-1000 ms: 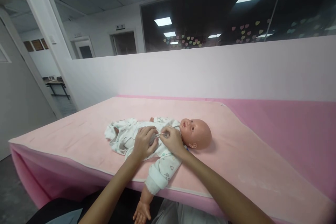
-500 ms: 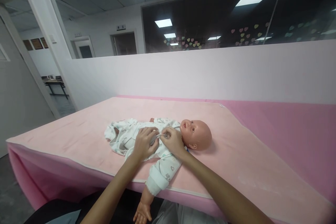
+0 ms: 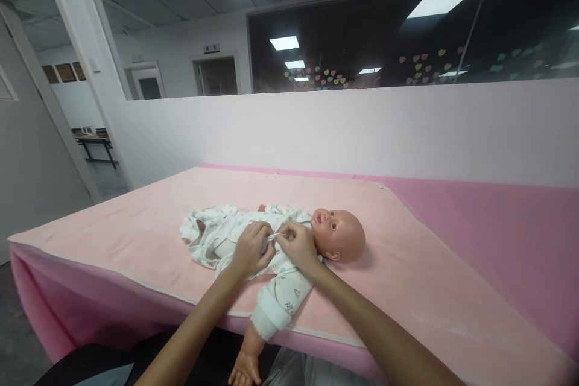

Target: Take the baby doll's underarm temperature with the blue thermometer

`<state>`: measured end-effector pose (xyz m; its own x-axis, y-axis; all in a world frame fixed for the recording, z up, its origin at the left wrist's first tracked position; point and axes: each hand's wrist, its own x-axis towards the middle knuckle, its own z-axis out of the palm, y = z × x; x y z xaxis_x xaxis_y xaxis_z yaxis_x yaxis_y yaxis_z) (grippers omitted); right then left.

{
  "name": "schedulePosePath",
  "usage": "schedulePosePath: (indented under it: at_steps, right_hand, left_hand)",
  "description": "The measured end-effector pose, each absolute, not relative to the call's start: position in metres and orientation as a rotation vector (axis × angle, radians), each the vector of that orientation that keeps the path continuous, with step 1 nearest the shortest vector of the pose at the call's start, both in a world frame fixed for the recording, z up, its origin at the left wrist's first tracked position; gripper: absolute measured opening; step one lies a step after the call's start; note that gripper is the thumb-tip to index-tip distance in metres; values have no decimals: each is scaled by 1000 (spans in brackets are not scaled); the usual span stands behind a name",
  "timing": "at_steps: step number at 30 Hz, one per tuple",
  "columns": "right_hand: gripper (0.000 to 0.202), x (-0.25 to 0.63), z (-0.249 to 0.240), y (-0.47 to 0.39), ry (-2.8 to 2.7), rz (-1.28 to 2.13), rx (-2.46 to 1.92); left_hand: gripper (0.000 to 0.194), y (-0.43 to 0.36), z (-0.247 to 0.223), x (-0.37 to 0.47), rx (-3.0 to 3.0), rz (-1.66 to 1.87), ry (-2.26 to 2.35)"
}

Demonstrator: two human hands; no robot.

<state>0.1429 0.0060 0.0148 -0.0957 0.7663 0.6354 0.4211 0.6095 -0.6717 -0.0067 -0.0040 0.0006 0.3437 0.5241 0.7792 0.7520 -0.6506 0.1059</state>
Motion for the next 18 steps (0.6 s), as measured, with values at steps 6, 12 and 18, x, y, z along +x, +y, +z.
schedulePosePath:
  at_steps: [6, 12, 18]
  right_hand:
    - [4, 143, 14, 5, -1733, 351, -989]
    - [7, 144, 14, 3, -1780, 317, -981]
    - [9, 144, 14, 4, -1804, 324, -950]
  left_hand:
    - [10, -9, 3, -8, -2362, -1245, -1140]
    - [12, -12, 5, -10, -2430, -1299, -1124]
    - [11, -12, 5, -9, -2445, -1332, -1152]
